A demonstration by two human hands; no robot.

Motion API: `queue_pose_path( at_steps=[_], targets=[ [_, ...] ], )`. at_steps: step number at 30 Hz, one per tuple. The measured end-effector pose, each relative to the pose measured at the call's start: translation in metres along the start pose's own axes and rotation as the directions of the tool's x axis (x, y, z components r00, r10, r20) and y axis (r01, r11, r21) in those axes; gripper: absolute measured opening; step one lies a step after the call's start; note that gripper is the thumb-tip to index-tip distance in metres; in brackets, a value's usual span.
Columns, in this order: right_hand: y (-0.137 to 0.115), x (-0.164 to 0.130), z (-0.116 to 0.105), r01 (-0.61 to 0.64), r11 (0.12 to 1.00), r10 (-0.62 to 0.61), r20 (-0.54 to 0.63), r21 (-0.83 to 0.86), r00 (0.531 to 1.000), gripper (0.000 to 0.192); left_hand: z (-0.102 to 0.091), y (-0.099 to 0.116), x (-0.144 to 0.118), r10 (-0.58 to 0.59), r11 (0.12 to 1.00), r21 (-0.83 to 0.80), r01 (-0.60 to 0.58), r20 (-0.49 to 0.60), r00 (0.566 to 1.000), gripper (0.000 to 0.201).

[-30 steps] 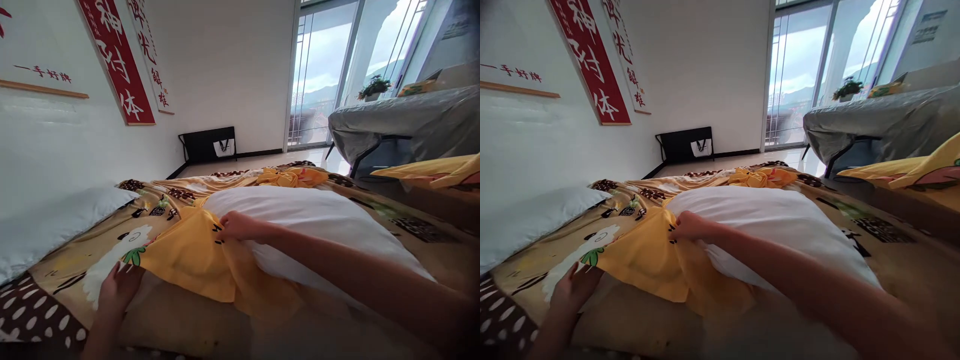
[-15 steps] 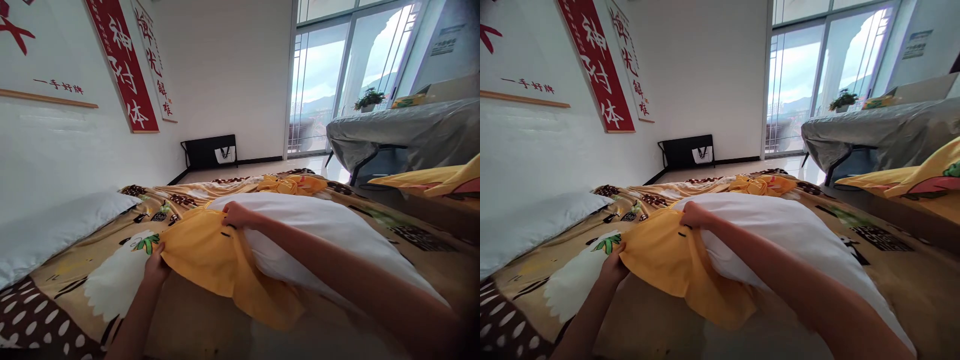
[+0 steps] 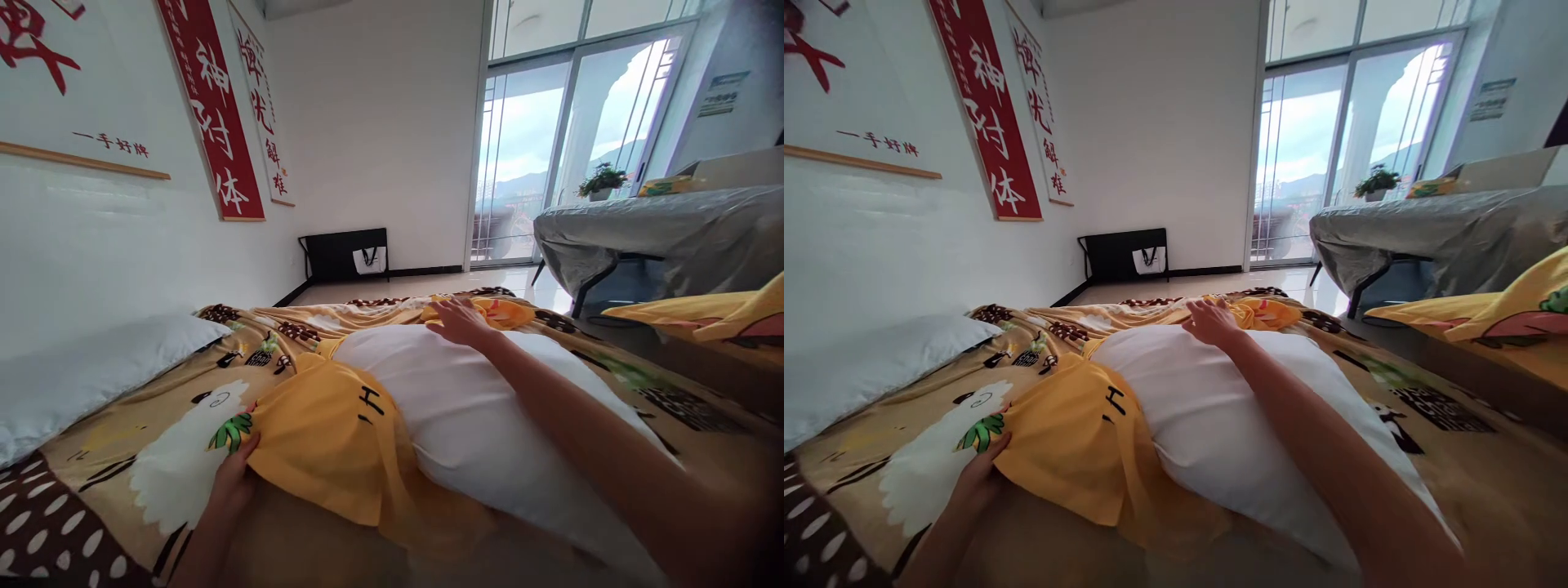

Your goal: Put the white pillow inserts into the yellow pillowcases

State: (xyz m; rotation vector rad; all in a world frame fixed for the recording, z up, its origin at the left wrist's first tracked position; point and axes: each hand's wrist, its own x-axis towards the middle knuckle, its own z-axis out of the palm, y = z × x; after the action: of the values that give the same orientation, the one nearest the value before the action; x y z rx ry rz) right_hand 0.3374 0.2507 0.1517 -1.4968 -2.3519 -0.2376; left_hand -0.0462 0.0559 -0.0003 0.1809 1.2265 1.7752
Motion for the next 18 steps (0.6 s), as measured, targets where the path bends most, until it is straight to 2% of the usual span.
queue_pose_path(
  at_steps=[4, 6, 8, 11, 14, 16, 18],
  targets=[
    [0.019, -0.011, 0.041, -0.117, 0.99, 0.098, 0.205, 0.078, 0.974, 0.051, -0.006, -0.006, 0.003, 0.051, 0.997, 0.059, -0.052, 0.031, 0.998, 0.027],
    [0.017, -0.019, 0.051, -0.122, 0.989, 0.102, 0.209, 0.085, 0.973, 0.05, -0.005, -0.007, 0.004, 0.052, 0.997, 0.06, -0.053, 0.018, 0.998, 0.024],
    [0.011, -0.025, 0.049, -0.135, 0.988, 0.12, 0.17, 0.081, 0.978, 0.049, -0.004, -0.008, 0.004, 0.026, 0.998, 0.049, -0.026, 0.003, 1.0, 0.021],
    [0.001, -0.032, 0.03, -0.175, 0.982, 0.171, 0.058, 0.067, 0.983, 0.046, -0.002, -0.007, -0.001, 0.026, 0.999, 0.028, -0.026, -0.005, 1.0, 0.02],
    [-0.007, -0.039, 0.005, -0.196, 0.98, 0.2, -0.147, 0.042, 0.969, 0.042, 0.0, -0.005, -0.007, 0.08, 0.997, -0.02, -0.08, -0.006, 0.997, 0.021],
    [-0.009, -0.045, -0.01, -0.165, 0.986, 0.16, -0.309, 0.01, 0.937, 0.04, 0.002, -0.002, -0.01, 0.101, 0.994, -0.046, -0.1, 0.018, 0.995, 0.02],
    [-0.007, -0.049, -0.026, -0.095, 0.995, 0.068, -0.457, -0.037, 0.887, 0.04, 0.007, 0.0, -0.012, 0.11, 0.992, -0.07, -0.107, 0.038, 0.993, 0.02]
  ],
)
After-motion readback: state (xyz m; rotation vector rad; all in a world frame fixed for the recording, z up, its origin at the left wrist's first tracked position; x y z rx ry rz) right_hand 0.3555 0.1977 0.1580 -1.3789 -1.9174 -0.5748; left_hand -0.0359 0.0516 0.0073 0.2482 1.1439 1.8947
